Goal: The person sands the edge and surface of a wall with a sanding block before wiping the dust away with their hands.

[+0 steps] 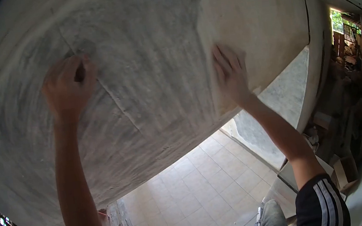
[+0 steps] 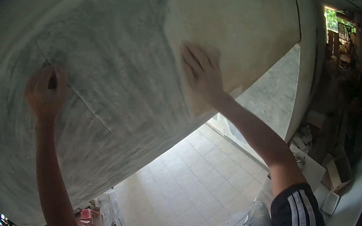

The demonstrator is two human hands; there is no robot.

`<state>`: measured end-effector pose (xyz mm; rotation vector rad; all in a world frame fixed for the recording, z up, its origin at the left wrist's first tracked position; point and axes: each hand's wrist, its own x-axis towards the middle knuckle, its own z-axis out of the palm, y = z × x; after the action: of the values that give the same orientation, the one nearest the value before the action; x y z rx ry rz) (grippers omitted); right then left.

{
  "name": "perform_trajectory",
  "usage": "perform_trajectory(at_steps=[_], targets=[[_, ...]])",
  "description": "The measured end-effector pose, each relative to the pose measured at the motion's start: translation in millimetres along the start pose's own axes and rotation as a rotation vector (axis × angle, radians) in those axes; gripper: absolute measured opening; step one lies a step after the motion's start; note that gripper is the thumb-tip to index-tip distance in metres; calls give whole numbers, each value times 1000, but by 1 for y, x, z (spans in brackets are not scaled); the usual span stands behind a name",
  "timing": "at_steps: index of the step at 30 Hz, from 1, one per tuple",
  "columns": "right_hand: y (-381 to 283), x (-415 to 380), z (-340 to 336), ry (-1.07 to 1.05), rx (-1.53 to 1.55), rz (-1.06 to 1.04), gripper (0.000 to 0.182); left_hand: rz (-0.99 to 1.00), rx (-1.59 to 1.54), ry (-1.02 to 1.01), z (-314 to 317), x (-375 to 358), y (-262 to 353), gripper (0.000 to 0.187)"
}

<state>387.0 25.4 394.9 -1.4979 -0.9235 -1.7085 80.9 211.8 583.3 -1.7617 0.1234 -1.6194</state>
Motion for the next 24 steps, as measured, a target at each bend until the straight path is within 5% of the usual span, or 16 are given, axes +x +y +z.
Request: perform_trajectory(at_steps=[4,11,16,19,24], targets=[[6,-10,-11,-24,6,-73,38,-38,11,-8,2,-2,1,11],[6,101,14,167,118,-33,31,-80,69,-78,0,-5,5,17],[-4,-21,-9,-52,35,-10,33,-17,18,10,4,-4,3,14],[0,-21,-16,-74,82,-32,34,-40,30,8,3,-4,1,13],[2,80,8,100,73,-17,33,-18,24,12,6,-4,3,12]])
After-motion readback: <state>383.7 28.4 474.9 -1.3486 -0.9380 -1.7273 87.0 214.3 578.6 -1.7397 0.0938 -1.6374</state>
